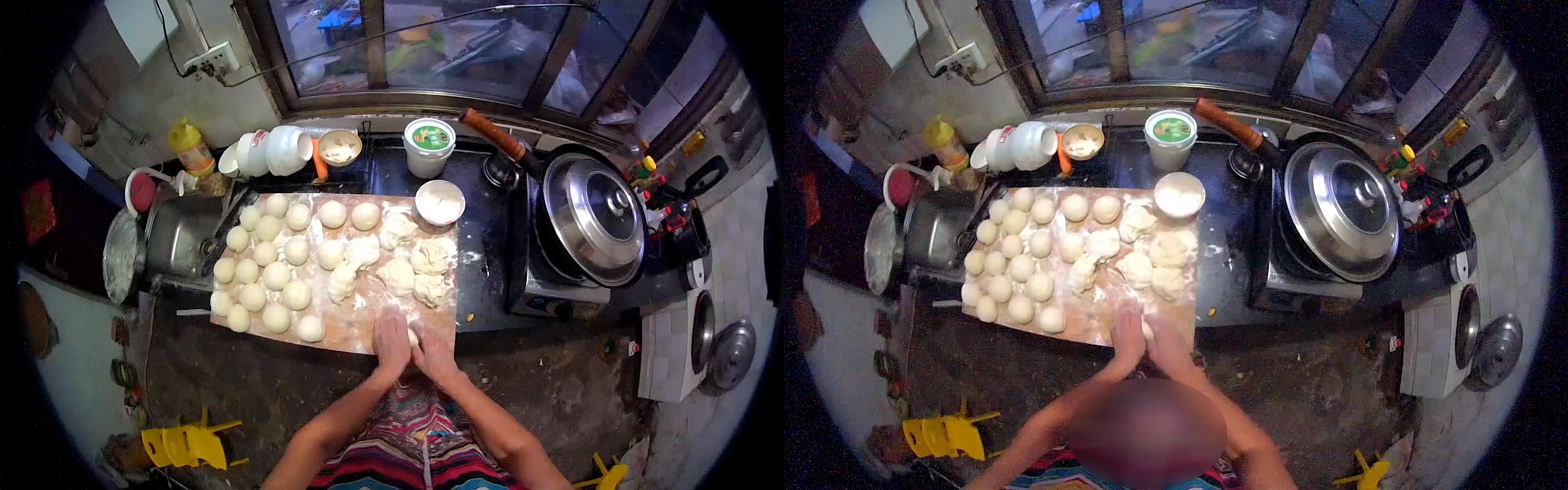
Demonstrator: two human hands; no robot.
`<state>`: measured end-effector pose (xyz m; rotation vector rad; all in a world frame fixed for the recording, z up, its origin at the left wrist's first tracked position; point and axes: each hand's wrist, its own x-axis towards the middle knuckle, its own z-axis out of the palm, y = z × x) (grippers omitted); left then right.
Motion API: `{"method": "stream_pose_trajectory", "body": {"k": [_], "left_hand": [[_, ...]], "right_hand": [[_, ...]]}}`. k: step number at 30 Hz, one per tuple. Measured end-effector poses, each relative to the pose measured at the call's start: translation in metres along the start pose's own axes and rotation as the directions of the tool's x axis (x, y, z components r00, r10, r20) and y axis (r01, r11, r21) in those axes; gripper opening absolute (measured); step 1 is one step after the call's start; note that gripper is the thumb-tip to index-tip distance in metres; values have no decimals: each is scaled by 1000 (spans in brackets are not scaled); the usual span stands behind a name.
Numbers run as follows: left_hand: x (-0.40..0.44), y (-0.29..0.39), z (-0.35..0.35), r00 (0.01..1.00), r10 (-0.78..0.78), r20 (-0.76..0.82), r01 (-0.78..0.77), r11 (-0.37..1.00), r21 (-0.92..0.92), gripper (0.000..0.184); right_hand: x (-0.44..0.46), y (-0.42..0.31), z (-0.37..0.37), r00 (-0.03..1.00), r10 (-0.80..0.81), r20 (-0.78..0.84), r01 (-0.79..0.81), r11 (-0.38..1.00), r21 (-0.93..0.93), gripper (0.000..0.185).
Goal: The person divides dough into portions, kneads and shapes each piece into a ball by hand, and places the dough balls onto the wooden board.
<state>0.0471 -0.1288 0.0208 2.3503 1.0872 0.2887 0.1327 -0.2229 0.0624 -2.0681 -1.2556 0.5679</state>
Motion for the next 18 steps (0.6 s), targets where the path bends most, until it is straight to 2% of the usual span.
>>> {"method": "stream_pose_trajectory", "body": {"k": [1,2,5,6,9,10,13,15,16,18], "left_hand": [[-16,-2,3,998,30,-55,-37,991,-132,46],[-26,-2,8,999,-49,-14,47,994,-101,45],[11,-2,4,920,42,-389,-62,997,-39,45],[32,10,-12,955,-104,-279,82,993,-88,47],[61,4,-8,943,-106,-315,116,993,15,48],[64,5,-7,929,-100,-356,109,994,4,48],[33,-9,15,999,-37,10,34,974,224,48],[-5,-9,16,1000,-16,-26,12,988,-154,49],[-15,-8,18,997,-53,-54,40,978,-205,49],[-14,9,4,984,-155,-91,138,975,-175,48]], "right_hand": [[-12,-15,-11,995,36,89,-34,999,-24,55],[-21,-24,-16,982,74,172,-66,996,-53,55],[-24,2,16,997,3,-71,0,999,53,56],[-11,-5,5,992,51,-115,-48,998,31,59],[14,0,4,971,226,-77,-218,971,100,63],[22,-3,-2,950,305,68,-313,934,171,65],[17,-7,-11,954,280,105,-291,952,99,61],[-5,-5,-10,992,71,107,-67,997,-45,56],[-18,-6,-6,992,-30,121,44,993,-110,54],[-28,-12,-1,997,11,78,-12,1000,5,51]]}}
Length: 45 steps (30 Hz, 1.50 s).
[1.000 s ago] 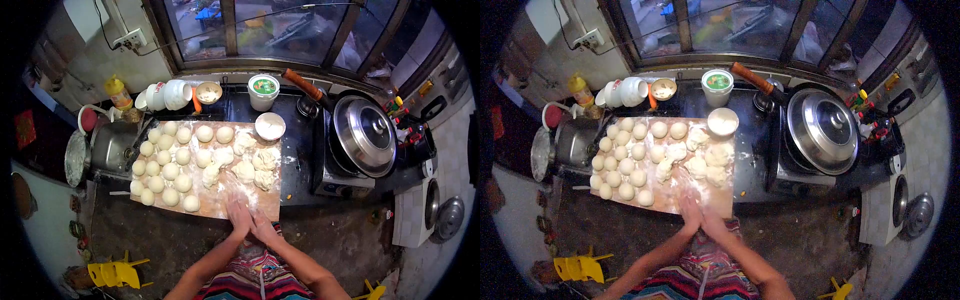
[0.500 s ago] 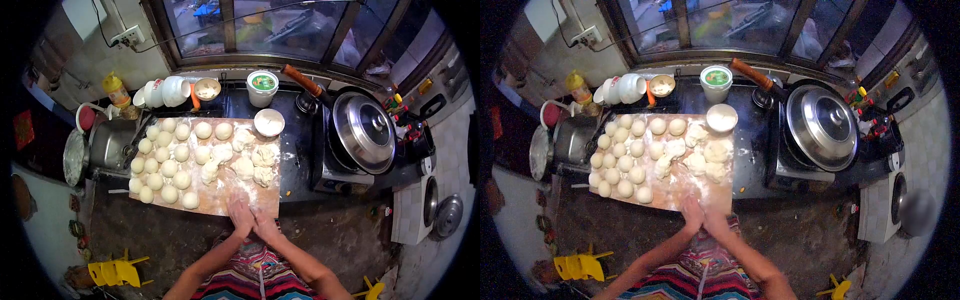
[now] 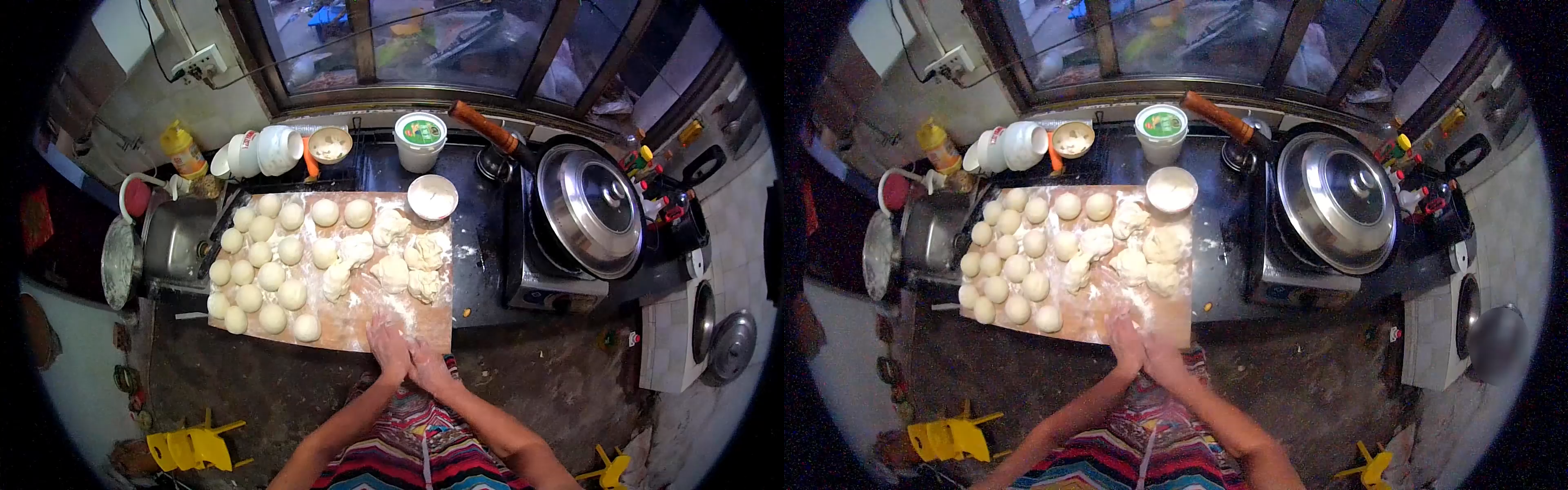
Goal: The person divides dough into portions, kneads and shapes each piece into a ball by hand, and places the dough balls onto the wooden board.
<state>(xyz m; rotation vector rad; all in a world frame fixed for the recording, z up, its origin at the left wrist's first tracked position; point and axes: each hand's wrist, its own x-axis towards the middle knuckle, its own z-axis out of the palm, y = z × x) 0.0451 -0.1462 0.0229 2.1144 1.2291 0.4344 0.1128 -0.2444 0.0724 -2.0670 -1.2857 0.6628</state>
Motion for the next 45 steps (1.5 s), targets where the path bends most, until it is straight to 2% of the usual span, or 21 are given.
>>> {"method": "stream_pose_trajectory", "body": {"k": [1,5,7,10,13,14,17,18,21,22,25,28,31,32,35,36,38,39,41,42,45], "left_hand": [[8,13,-7,998,-49,-31,49,999,14,48],[66,6,4,965,92,-244,-48,982,183,47],[78,17,1,958,20,-285,35,981,189,45],[56,-9,18,989,140,-48,-114,926,359,43],[2,-11,3,984,-10,175,29,993,-110,48],[-3,-11,1,995,20,99,-12,997,-73,47],[9,-3,3,994,62,-88,-57,997,52,46],[35,3,1,993,35,-115,-22,994,105,46],[67,10,5,984,-6,-181,41,981,191,44],[73,11,5,978,-2,-210,47,977,208,44],[51,17,-2,996,23,-91,-12,992,123,43],[-2,-7,8,963,266,-35,-264,963,47,45],[-6,-4,13,979,148,-142,-125,980,157,46],[5,-4,14,977,139,-164,-112,980,164,47],[55,4,12,970,115,-216,-75,980,183,48],[62,6,12,966,109,-232,-65,980,187,48],[69,11,11,955,124,-270,-74,979,190,47],[60,19,4,987,123,-107,-94,966,240,46],[24,32,-18,972,84,219,-154,933,325,44],[9,7,-1,940,340,19,-323,871,370,40],[0,-10,13,982,165,-95,-146,973,180,38]], "right_hand": [[0,-2,2,1000,20,-18,-19,998,56,50],[41,-17,-20,909,414,58,-418,901,116,55],[47,-6,-9,933,359,-1,-351,914,201,57],[38,9,-1,981,169,-100,-155,979,131,56],[8,5,-3,1000,29,-12,-29,999,-21,54],[-1,0,-4,999,13,42,-10,998,-65,53],[2,-7,-2,996,79,-44,-76,995,71,52],[14,17,18,975,-4,-223,4,1000,2,57],[42,-6,-19,931,362,36,-364,925,105,60],[44,8,-5,964,251,-84,-247,968,50,59],[42,10,-9,967,255,-22,-250,961,120,55],[11,-6,-17,1000,22,2,-22,999,-38,52],[-1,1,-2,998,-18,-56,19,1000,18,50],[4,18,13,976,-45,-215,42,999,-19,51],[33,-3,-18,951,300,-75,-292,950,107,53],[42,2,-18,975,192,-113,-183,980,81,54],[48,5,-19,960,280,-13,-276,953,128,52],[49,3,-22,946,323,36,-325,934,146,51],[34,6,-20,993,111,-37,-109,992,64,49],[24,5,-16,998,2,-61,-1,1000,21,49],[8,-1,-8,988,58,140,-56,998,-19,48]]}}
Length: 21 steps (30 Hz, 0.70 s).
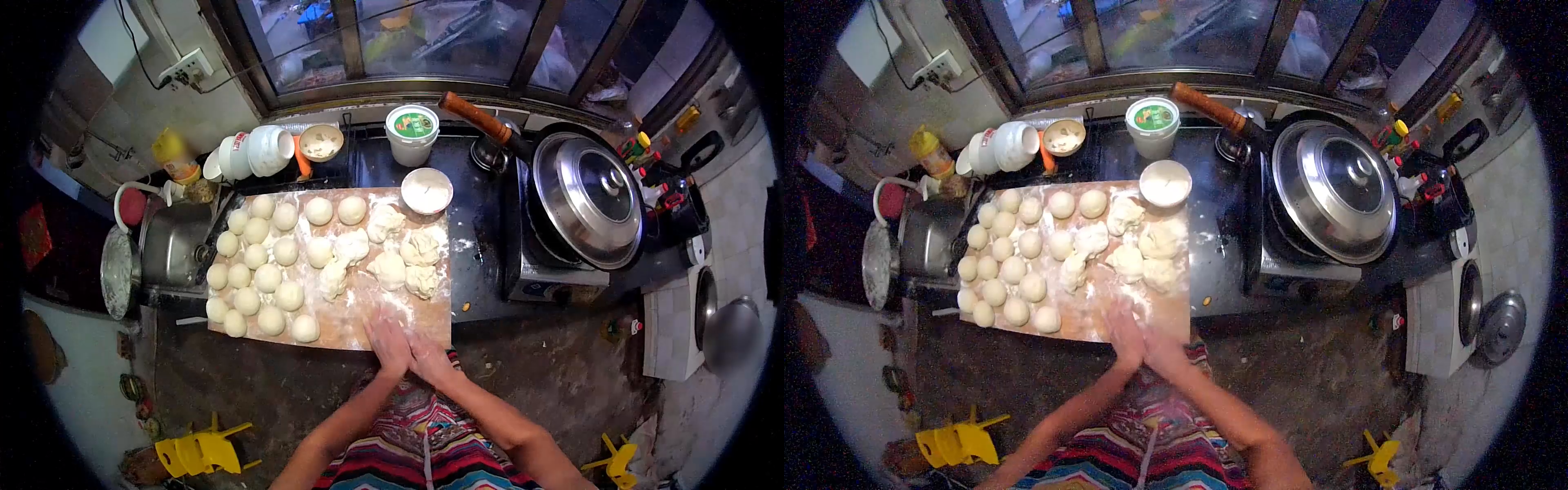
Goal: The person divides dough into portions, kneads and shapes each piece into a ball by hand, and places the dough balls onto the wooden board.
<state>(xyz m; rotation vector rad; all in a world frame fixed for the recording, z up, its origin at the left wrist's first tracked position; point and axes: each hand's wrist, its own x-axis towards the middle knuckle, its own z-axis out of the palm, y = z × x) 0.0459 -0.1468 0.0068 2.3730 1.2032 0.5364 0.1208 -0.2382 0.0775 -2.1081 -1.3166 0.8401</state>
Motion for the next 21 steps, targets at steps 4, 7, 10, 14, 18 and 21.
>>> {"method": "stream_pose_trajectory", "body": {"k": [4,7,10,14,18,21], "left_hand": [[53,-22,-2,990,99,-96,-79,977,196,40],[47,-15,-16,999,23,24,-27,978,209,47],[-1,-5,-19,999,-20,37,21,999,-28,52],[-20,16,-43,977,-172,129,208,905,-370,57],[20,-18,-48,956,292,-41,-292,922,-254,58],[22,-14,-61,993,28,113,29,879,-477,51]], "right_hand": [[30,2,-12,985,-32,-167,35,999,18,51],[32,-1,-19,987,-27,-156,35,998,44,49],[17,9,7,955,-6,-296,44,992,122,43],[10,14,25,966,103,-239,6,910,415,42],[30,-3,-3,985,129,-118,-83,938,335,42],[38,11,-3,945,322,-55,-298,918,262,45]]}}
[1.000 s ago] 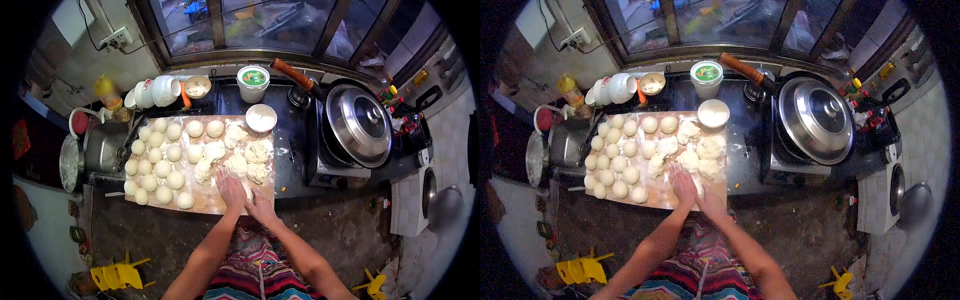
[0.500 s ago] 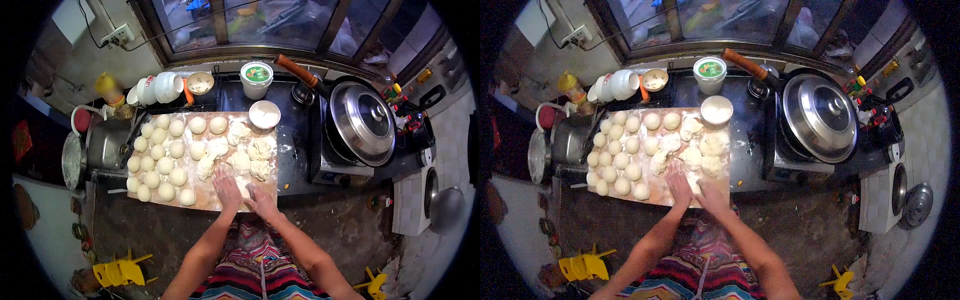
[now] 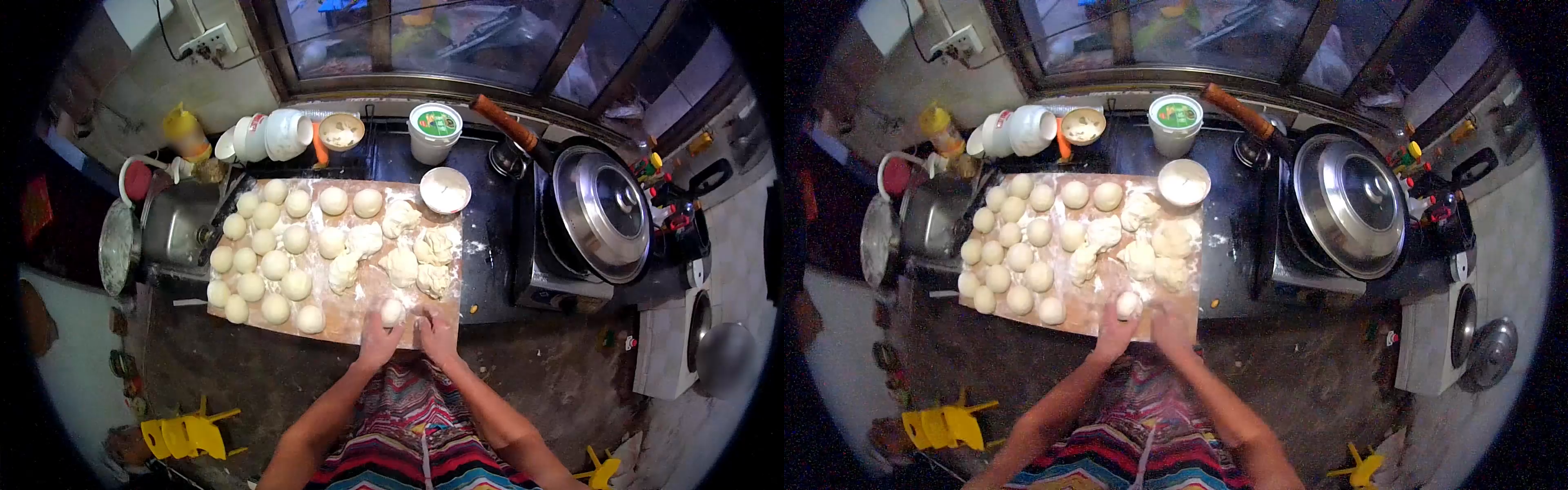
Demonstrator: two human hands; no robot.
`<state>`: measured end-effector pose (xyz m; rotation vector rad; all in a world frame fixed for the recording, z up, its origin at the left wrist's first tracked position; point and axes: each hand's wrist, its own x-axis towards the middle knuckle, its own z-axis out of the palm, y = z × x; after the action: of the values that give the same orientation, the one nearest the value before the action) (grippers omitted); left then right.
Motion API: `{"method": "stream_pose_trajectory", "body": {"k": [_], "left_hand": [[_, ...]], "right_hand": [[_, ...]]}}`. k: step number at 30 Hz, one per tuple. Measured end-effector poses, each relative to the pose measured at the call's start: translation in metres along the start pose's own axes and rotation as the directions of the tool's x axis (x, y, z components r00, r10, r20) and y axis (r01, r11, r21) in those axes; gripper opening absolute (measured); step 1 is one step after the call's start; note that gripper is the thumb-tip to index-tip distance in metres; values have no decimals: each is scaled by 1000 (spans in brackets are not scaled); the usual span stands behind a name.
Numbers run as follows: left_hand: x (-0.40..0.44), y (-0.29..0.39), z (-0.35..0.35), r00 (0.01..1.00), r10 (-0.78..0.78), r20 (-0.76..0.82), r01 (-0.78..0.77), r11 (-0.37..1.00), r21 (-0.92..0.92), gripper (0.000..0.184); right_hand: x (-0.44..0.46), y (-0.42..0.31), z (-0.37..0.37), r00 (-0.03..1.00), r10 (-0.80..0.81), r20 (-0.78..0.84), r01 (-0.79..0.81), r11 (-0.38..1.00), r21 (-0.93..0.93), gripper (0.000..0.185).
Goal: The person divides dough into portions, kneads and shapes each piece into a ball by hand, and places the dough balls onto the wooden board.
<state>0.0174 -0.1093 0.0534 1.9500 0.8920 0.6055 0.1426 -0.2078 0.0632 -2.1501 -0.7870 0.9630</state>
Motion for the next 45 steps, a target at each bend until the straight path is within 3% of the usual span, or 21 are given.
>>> {"method": "stream_pose_trajectory", "body": {"k": [1,4,6,7,8,11,12,14,17,18,20,23,24,27,30,32,36,40,43,44,45], "left_hand": [[-6,6,-3,987,-162,22,163,982,-97,49],[-16,0,11,957,-267,-114,181,857,-482,49],[1,-2,21,957,-224,-184,152,928,-340,49],[12,0,23,956,-196,-220,136,955,-264,49],[19,3,22,934,-275,-229,161,895,-417,51],[-3,-6,30,986,-50,-160,38,997,-72,54],[-11,12,24,963,53,-263,-61,998,-22,55],[-25,1,18,972,-8,-237,7,1000,-8,58],[-35,-12,-8,966,-99,-239,119,990,73,57],[-35,-16,-19,944,-239,-229,233,971,-53,56],[-27,-4,-50,861,-475,-182,412,861,-299,53],[-10,-16,-73,822,-321,-470,179,930,-322,51],[0,-15,-83,813,-351,-464,233,927,-292,49],[27,-18,-96,760,-202,-617,149,979,-137,44],[44,-18,-89,853,-39,-520,96,992,84,45],[44,-57,-70,964,53,-262,30,952,305,50],[46,-11,-73,977,84,-198,42,829,557,54],[-15,-22,-50,945,31,-326,80,944,321,48],[-53,-24,-25,968,-17,-249,69,977,201,44],[-56,-22,-20,976,19,-218,23,982,189,43],[-57,-17,-15,981,55,-186,-22,985,173,42]], "right_hand": [[1,7,7,992,-102,-72,108,990,86,45],[4,0,27,934,-280,-222,335,904,266,49],[-3,-24,39,945,-285,-159,323,889,326,54],[-7,-31,40,972,-205,-117,236,820,521,55],[-9,-37,41,989,-137,-59,140,711,689,57],[1,-16,46,984,-177,-21,123,591,797,62],[3,-14,44,980,-197,21,94,556,826,62],[-1,-28,41,980,-158,122,-44,426,904,59],[21,-32,30,915,-315,252,186,884,428,46],[18,-71,13,931,-215,295,167,969,180,36],[41,-98,20,903,-396,167,406,914,-28,39],[78,-119,43,760,-633,144,644,706,-295,43],[86,-121,50,701,-694,164,696,616,-370,44],[79,-141,43,814,-427,394,577,674,-462,46],[39,-116,29,819,-454,353,557,775,-297,41],[15,-76,22,845,-505,178,535,806,-254,39],[-6,-47,-12,907,-381,-179,351,919,-177,35],[13,-41,-3,916,-335,-219,209,866,-454,36],[26,-20,40,868,-420,-266,401,908,-124,33],[28,-17,48,985,-150,-89,150,989,-2,34],[30,-10,55,995,-75,-70,85,985,150,35]]}}
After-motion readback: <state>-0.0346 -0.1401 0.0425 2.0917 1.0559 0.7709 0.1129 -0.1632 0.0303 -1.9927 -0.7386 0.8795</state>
